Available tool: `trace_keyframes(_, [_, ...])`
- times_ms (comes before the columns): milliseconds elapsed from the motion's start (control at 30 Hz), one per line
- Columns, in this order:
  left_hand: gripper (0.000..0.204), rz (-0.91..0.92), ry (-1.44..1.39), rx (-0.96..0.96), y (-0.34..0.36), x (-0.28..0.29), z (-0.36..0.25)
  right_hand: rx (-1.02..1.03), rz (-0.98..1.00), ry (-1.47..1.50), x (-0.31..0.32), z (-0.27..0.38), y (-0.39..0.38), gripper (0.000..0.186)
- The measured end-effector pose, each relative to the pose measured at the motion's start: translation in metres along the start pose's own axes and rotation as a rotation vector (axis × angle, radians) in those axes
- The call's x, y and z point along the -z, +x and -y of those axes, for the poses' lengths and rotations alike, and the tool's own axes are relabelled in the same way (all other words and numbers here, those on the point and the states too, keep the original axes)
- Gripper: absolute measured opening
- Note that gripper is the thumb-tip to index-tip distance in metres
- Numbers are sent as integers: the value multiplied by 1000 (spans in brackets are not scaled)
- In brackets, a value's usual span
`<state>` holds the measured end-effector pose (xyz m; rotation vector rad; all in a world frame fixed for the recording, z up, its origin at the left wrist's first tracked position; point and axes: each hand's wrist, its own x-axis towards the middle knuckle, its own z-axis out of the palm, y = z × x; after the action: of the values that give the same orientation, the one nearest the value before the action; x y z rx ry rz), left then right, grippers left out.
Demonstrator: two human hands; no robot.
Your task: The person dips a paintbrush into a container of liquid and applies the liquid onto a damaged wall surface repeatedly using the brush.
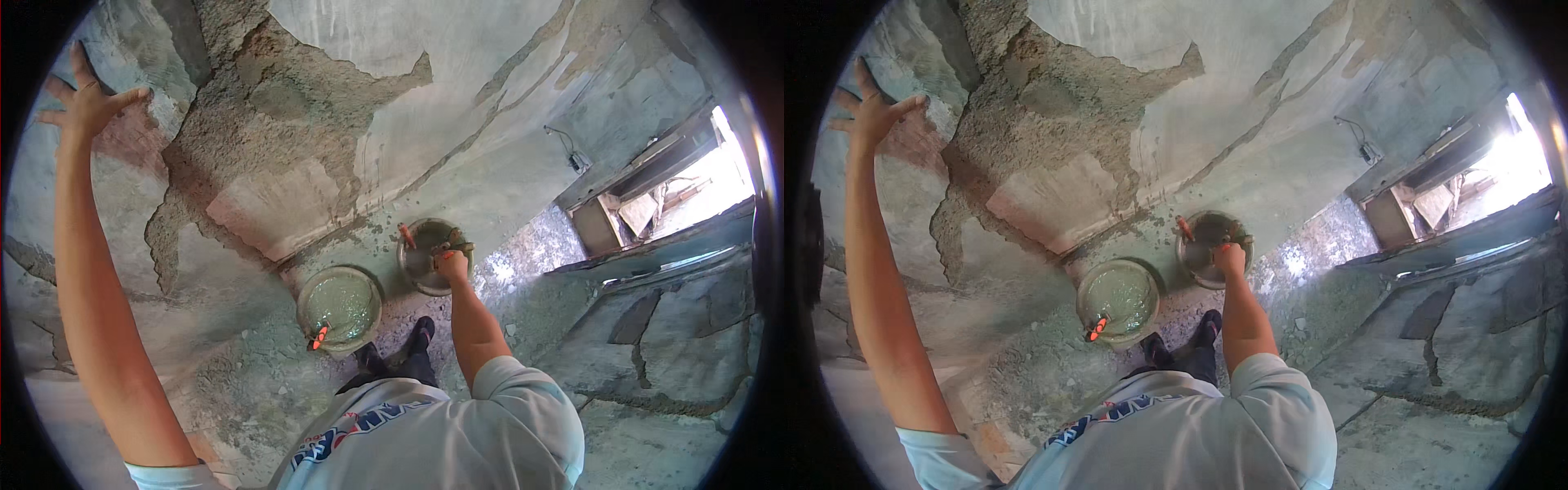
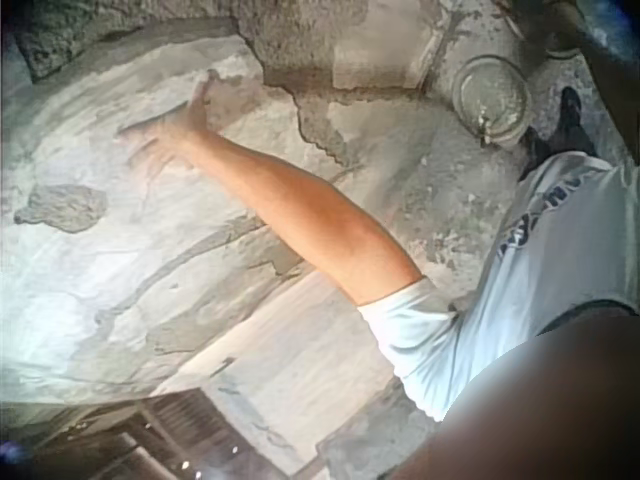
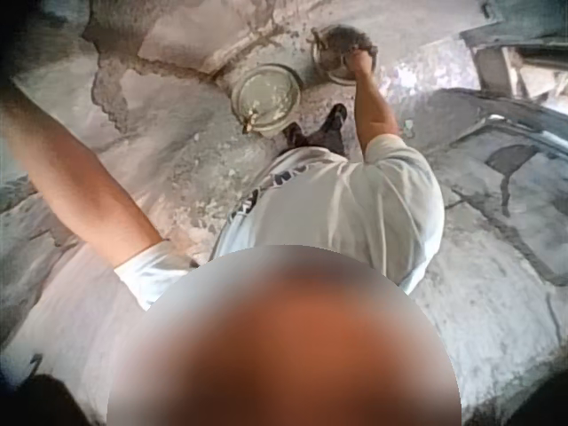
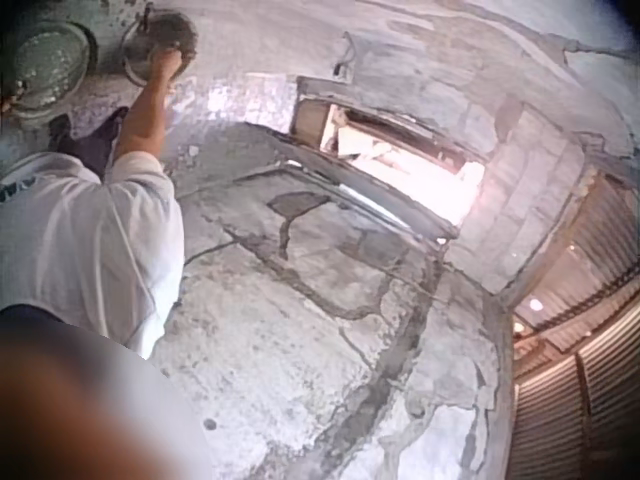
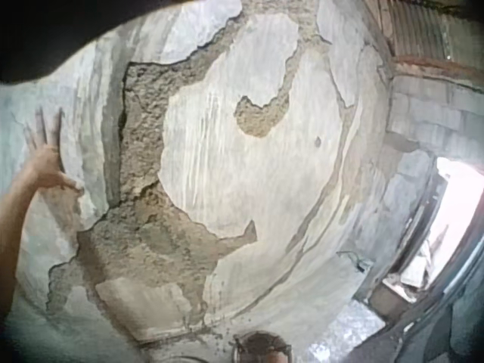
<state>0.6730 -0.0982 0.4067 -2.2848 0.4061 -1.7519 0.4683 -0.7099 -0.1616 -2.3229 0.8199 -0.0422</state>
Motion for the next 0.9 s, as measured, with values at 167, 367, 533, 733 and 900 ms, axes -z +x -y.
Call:
trace_keyframes(167, [158,-25,59,9,0,18,-10,114,136,-80,-1,5,-6,37])
trace_keyframes(367, [159,467,92,599,22,57,-57,410,-36,539,99,142,-37,30])
trace_keyframes(533, [161,560,101,645,27,72,-57,1020,-16,641,222,378,-77,25])
trace_keyframes(733, [161,563,62,661,27,72,-56,1815,-651,422,295,566,-85,26])
trace_keyframes(900, [160,596,6,710,34,78,-63,1695,-524,245,219,545,-99,23])
